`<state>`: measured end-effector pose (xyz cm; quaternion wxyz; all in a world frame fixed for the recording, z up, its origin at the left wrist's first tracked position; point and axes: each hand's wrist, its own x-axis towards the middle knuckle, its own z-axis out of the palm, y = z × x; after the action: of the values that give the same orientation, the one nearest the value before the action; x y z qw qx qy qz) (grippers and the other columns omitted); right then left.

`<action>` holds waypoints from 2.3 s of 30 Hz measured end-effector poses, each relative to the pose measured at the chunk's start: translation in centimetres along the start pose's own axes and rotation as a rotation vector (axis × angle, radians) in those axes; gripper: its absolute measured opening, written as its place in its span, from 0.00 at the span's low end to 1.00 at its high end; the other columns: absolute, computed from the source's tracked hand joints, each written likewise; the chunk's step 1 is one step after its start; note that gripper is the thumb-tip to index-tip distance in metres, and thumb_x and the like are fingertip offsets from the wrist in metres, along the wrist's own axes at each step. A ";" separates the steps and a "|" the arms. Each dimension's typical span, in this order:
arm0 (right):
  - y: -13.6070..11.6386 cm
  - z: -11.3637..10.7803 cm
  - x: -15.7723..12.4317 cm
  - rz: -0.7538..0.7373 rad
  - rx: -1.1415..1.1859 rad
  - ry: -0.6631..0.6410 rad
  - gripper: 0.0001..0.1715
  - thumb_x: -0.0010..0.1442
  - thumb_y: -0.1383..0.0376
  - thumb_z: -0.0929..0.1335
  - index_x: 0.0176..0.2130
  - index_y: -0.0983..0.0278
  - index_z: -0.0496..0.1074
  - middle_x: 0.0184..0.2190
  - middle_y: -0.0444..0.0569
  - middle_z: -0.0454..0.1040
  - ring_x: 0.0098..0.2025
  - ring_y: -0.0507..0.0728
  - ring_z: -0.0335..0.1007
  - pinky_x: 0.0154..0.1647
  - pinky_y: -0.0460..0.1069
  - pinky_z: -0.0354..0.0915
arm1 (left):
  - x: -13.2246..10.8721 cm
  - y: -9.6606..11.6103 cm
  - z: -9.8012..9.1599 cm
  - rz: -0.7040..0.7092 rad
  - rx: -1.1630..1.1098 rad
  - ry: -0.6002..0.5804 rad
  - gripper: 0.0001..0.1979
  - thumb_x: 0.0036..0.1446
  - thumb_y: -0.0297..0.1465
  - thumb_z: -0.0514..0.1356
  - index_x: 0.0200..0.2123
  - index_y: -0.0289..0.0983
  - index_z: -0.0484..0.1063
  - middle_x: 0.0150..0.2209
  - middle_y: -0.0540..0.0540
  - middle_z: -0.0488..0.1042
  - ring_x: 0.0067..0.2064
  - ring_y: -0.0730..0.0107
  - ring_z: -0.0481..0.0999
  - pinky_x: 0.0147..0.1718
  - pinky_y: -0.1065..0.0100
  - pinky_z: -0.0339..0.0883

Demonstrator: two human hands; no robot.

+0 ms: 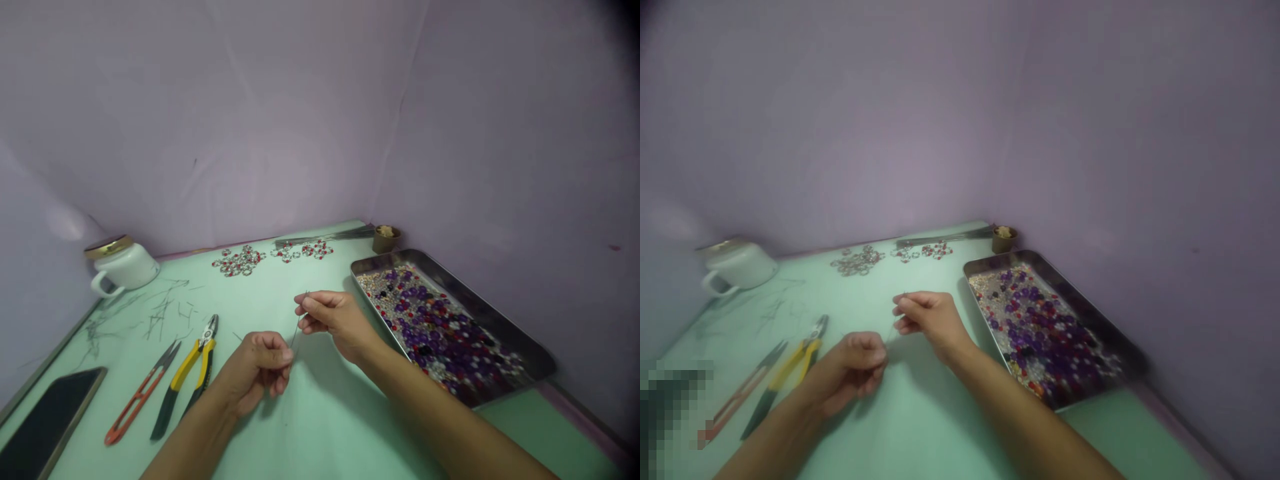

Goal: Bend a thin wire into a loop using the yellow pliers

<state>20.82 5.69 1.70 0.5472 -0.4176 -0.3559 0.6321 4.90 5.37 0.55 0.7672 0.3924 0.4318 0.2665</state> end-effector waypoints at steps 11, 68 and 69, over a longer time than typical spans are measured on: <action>-0.6 -0.5 0.5 -0.011 0.023 0.171 0.14 0.40 0.60 0.74 0.25 0.68 0.73 0.19 0.45 0.71 0.21 0.49 0.67 0.23 0.45 0.65 | -0.5 1.3 -0.4 0.112 0.112 0.061 0.13 0.44 0.38 0.63 0.27 0.33 0.68 0.25 0.49 0.69 0.21 0.77 0.68 0.16 0.77 0.59; 0.4 0.1 0.0 -0.134 0.074 0.313 0.11 0.40 0.63 0.72 0.24 0.70 0.73 0.17 0.44 0.70 0.19 0.49 0.65 0.22 0.45 0.66 | -2.1 -2.0 2.7 0.627 1.693 0.753 0.16 0.57 0.34 0.50 0.21 0.39 0.71 0.20 0.49 0.73 0.21 0.68 0.70 0.21 0.71 0.43; 0.4 0.1 0.0 -0.127 0.080 0.312 0.12 0.40 0.63 0.72 0.24 0.71 0.73 0.17 0.44 0.70 0.19 0.49 0.66 0.23 0.45 0.66 | -2.1 -1.9 2.6 0.620 1.690 0.744 0.17 0.57 0.34 0.50 0.21 0.39 0.71 0.20 0.49 0.73 0.22 0.68 0.70 0.21 0.71 0.44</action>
<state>20.58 5.63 1.41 0.6509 -0.4652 -0.2668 0.5373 6.28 1.83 0.76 -0.0571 0.8006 0.5730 0.1658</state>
